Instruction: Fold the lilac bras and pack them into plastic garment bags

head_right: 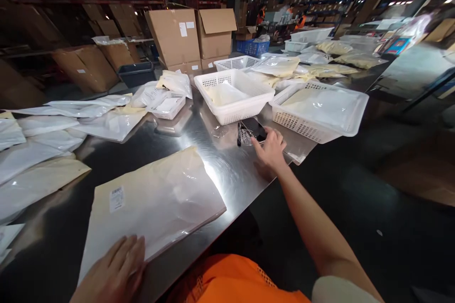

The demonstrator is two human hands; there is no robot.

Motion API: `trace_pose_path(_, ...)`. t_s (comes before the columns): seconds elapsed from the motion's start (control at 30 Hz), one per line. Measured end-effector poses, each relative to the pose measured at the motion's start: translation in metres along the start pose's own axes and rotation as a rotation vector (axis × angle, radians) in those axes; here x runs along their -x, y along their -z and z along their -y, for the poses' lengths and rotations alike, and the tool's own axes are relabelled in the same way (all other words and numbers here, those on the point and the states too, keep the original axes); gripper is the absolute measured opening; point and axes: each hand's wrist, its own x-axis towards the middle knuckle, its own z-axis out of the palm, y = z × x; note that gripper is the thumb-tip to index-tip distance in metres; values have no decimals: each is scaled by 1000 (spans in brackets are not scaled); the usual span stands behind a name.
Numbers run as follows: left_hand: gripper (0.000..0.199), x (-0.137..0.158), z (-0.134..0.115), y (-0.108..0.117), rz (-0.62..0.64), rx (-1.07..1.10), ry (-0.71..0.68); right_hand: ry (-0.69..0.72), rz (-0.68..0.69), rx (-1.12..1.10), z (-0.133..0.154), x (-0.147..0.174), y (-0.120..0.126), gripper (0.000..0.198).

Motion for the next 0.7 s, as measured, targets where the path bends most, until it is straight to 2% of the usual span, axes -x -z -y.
trace_pose_path(0.07,47,-20,-11,3,129,-63,-33,75,11,-110,17,37,4,58)
trace_pose_path(0.13,55,-39,-19,14,293,-48,13,169,129,-324,39,82,9,38)
trace_pose_path(0.17,52,-49,-22,22,381,-5,35,207,196,-412,51,105,12,25)
trace_pose_path(0.23,39,-70,-26,40,535,108,68,295,242,-552,78,148,19,17)
trace_pose_path(0.3,31,-90,-28,58,566,184,78,440,239,-675,102,177,26,10)
trace_pose_path(0.33,35,-99,-28,67,525,205,69,506,250,-700,113,185,29,8)
trace_pose_path(0.37,40,-106,-27,75,459,219,54,565,279,-696,122,189,30,16)
trace_pose_path(0.47,43,-119,-17,98,167,249,17,696,433,-534,137,182,27,37)
trace_pose_path(0.53,42,-121,-5,113,-45,240,79,718,523,-418,138,172,21,31)
trace_pose_path(0.63,43,-117,14,131,-254,224,269,577,642,-415,135,168,14,23)
trace_pose_path(0.7,37,-115,23,136,-306,281,319,324,725,-610,136,171,12,23)
